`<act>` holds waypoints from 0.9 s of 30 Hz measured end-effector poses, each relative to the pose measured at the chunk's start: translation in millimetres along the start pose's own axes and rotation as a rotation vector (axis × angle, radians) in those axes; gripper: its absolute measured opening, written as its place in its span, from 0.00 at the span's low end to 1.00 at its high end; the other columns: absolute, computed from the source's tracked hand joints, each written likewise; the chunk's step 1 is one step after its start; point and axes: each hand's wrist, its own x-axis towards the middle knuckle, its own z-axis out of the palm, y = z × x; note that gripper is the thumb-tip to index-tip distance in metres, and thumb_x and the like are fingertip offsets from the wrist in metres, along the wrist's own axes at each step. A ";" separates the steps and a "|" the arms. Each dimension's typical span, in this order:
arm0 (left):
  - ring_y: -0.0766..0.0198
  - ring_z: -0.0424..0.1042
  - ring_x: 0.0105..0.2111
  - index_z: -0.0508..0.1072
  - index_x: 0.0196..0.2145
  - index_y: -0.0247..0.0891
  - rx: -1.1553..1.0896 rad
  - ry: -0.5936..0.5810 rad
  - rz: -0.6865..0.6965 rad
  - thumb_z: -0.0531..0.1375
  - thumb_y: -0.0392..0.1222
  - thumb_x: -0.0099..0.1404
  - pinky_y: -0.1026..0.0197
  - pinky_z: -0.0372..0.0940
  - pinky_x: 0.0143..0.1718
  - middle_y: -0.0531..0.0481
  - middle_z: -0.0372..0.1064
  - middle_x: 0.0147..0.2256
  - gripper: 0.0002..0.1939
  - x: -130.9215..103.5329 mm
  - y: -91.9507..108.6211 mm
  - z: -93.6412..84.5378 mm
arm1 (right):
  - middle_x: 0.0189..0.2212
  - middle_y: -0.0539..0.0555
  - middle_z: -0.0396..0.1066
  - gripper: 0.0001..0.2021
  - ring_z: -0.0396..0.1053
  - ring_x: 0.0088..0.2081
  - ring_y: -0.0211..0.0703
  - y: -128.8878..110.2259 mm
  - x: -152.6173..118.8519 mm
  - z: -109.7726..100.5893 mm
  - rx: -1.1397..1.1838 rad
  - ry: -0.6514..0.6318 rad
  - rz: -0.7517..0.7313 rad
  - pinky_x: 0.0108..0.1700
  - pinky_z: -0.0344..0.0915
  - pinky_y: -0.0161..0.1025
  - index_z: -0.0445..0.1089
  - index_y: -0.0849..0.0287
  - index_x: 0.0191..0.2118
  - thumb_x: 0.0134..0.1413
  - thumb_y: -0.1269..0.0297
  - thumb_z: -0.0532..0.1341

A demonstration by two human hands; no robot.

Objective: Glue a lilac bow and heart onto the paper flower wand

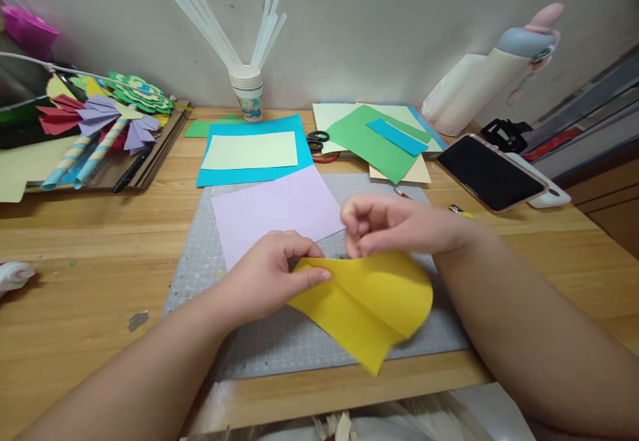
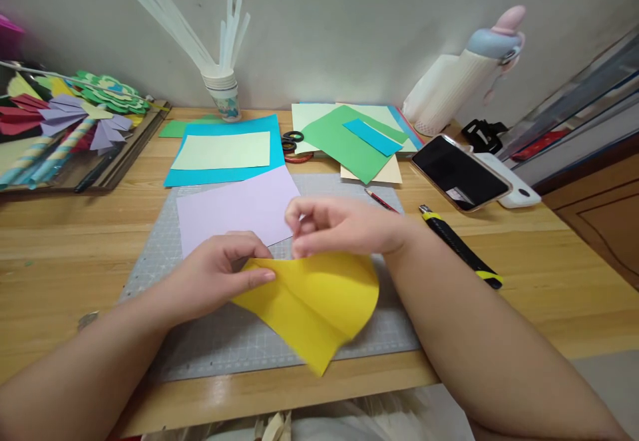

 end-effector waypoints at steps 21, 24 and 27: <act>0.55 0.62 0.48 0.64 0.38 0.43 0.454 0.843 0.248 0.54 0.32 0.55 0.50 0.55 0.51 0.49 0.62 0.42 0.12 -11.0 0.8 6.3 | 0.30 0.52 0.73 0.13 0.70 0.25 0.36 31.9 10.2 10.8 0.076 0.116 0.275 0.23 0.66 0.31 0.70 0.60 0.43 0.49 0.68 0.60; 0.52 0.61 0.48 0.67 0.44 0.40 0.718 0.520 0.215 0.54 0.33 0.59 0.48 0.58 0.50 0.45 0.62 0.45 0.14 -8.6 -3.2 16.1 | 0.27 0.49 0.69 0.14 0.68 0.22 0.35 29.2 13.0 15.9 -0.051 0.212 0.299 0.19 0.62 0.30 0.66 0.57 0.45 0.50 0.68 0.59; 0.51 0.61 0.46 0.65 0.49 0.34 0.830 0.316 0.150 0.53 0.35 0.61 0.48 0.61 0.48 0.41 0.61 0.47 0.17 -5.4 -10.6 25.5 | 0.20 0.43 0.61 0.13 0.62 0.16 0.33 32.7 18.6 20.0 -0.189 0.427 0.269 0.16 0.59 0.30 0.62 0.55 0.45 0.51 0.67 0.57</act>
